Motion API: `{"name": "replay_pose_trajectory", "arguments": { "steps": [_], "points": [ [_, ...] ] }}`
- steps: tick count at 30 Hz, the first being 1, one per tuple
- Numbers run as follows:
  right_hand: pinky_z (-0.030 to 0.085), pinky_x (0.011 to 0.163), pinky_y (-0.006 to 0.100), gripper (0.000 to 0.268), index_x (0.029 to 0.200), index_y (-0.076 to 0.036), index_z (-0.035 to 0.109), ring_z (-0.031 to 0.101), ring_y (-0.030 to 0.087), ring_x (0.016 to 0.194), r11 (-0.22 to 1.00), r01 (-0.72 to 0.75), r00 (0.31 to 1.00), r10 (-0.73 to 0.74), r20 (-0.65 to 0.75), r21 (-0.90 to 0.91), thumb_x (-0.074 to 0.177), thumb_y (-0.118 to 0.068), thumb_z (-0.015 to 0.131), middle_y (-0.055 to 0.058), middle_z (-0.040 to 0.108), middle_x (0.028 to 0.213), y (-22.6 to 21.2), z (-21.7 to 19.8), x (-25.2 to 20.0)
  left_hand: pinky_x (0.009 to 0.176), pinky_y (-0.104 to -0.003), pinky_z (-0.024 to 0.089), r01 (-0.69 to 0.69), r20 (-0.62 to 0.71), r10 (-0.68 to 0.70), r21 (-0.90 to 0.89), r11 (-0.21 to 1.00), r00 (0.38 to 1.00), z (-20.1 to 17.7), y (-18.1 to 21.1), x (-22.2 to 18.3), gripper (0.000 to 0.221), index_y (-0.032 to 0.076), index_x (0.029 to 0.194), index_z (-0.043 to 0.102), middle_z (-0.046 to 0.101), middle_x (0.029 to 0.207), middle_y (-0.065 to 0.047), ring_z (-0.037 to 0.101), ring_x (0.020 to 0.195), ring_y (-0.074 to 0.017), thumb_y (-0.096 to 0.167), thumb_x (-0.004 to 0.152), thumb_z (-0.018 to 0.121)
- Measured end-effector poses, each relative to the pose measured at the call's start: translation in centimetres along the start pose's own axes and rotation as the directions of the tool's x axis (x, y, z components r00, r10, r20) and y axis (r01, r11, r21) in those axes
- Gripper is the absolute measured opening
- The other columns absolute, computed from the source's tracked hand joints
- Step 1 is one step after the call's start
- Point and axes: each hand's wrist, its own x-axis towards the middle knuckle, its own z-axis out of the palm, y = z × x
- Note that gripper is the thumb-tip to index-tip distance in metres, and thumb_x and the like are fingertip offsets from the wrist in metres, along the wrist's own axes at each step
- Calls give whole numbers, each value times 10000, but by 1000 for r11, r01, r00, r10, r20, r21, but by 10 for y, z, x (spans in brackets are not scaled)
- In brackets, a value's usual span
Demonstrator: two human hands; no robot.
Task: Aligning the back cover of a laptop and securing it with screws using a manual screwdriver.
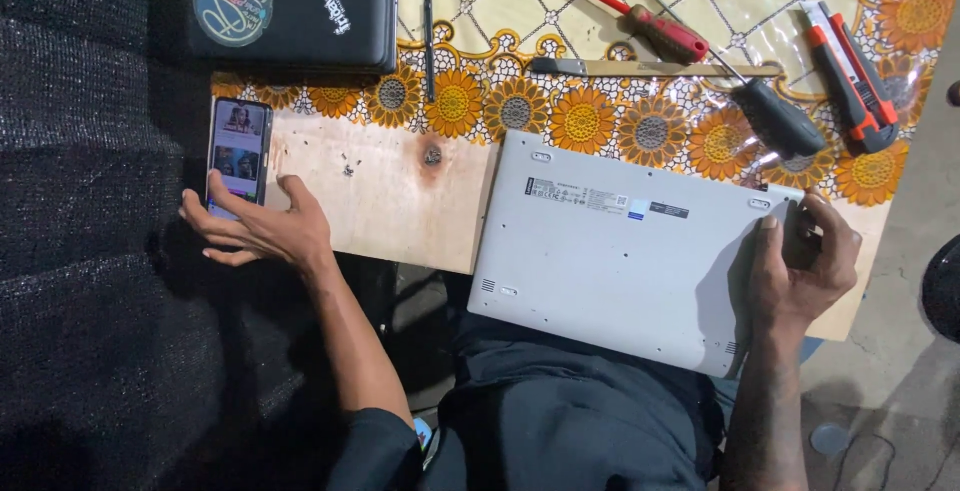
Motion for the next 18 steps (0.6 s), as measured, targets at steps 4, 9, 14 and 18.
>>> {"name": "replay_pose_trajectory", "arguments": {
  "steps": [4, 9, 14, 18],
  "points": [
    [503, 796, 414, 309, 1269, 59, 637, 588, 341, 1002, 998, -59, 998, 59, -15, -1, 988, -23, 736, 245, 590, 1134, 2, 2, -2, 1108, -642, 117, 47, -7, -47, 14, 999, 999, -2, 0, 0, 749, 129, 1387, 438, 300, 1447, -71, 305, 1417, -306, 274, 735, 778],
    [512, 774, 415, 298, 1269, 91, 623, 585, 352, 1029, 1000, -16, 1000, 16, 1, -17, 1002, 1, 723, 277, 610, 1182, -5, 1, 1, 1074, -625, 162, 57, -56, -55, 22, 998, 997, 3, -6, -1, 727, 84, 1333, 437, 319, 1425, -85, 346, 1379, -310, 349, 724, 734],
    [509, 804, 424, 329, 1259, 66, 629, 570, 345, 1039, 998, -59, 998, 60, -21, 27, 942, 29, 706, 269, 620, 1190, -6, 2, 1, 1074, -631, 142, 85, -69, -83, 24, 996, 994, 5, -7, -2, 630, 84, 1228, 457, 314, 1408, -77, 386, 1332, -324, 360, 741, 747],
    [490, 789, 394, 333, 1258, 55, 641, 607, 345, 1024, 994, -102, 994, 103, -28, 27, 934, 13, 705, 244, 597, 1191, -2, 3, -1, 1085, -628, 151, 92, -18, -92, 34, 995, 996, 3, -5, -1, 650, 81, 1251, 466, 291, 1424, -71, 339, 1373, -300, 333, 733, 768]
  ]
}}
